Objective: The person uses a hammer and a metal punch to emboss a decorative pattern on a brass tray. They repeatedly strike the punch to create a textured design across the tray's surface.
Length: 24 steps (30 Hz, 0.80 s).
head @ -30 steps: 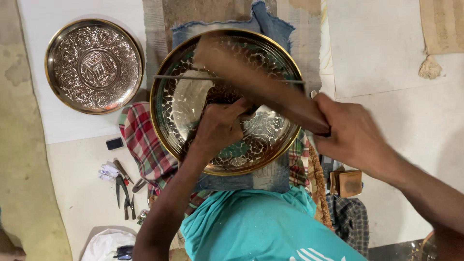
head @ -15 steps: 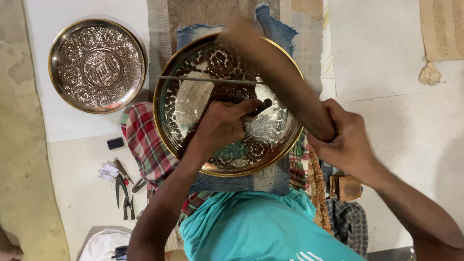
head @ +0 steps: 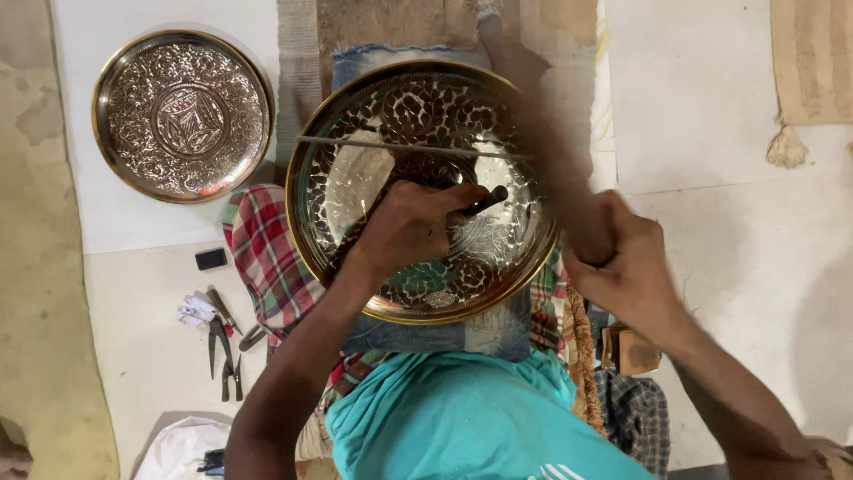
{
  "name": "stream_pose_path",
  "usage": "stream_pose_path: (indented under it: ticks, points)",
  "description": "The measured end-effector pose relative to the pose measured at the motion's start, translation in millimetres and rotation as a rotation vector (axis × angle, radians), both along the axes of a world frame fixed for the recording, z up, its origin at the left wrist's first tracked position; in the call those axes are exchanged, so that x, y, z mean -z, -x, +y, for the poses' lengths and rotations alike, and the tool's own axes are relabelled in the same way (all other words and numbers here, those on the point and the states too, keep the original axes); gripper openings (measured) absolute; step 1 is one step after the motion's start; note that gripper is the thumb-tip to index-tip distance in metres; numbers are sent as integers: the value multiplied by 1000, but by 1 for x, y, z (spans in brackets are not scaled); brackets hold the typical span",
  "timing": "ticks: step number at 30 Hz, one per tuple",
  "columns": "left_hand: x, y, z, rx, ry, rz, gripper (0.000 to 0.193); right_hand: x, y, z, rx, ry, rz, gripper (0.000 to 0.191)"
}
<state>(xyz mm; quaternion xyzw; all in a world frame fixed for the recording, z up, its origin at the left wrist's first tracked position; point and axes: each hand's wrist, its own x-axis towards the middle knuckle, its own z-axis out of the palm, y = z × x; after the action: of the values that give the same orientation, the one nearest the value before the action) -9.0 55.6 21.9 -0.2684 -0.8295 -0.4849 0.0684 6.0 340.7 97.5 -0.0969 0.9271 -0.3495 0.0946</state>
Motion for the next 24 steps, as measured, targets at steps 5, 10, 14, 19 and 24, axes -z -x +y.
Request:
stream_pose_path:
  ticks: [5,10,14,19,24]
  points:
    - [0,2,-3,37,-5,30,51,1,-2,-5,-55,158,162,30]
    - [-4,3,-8,64,-11,2,55,5,-11,-16,1,44,17,32]
    - [-7,3,-10,93,-11,-20,54,5,-18,-19,-2,40,0,35]
    - [-5,4,-11,85,-6,-46,48,12,-21,-12,28,180,39,37]
    - [-6,5,-13,80,50,-76,55,26,-27,-5,117,231,-50,32]
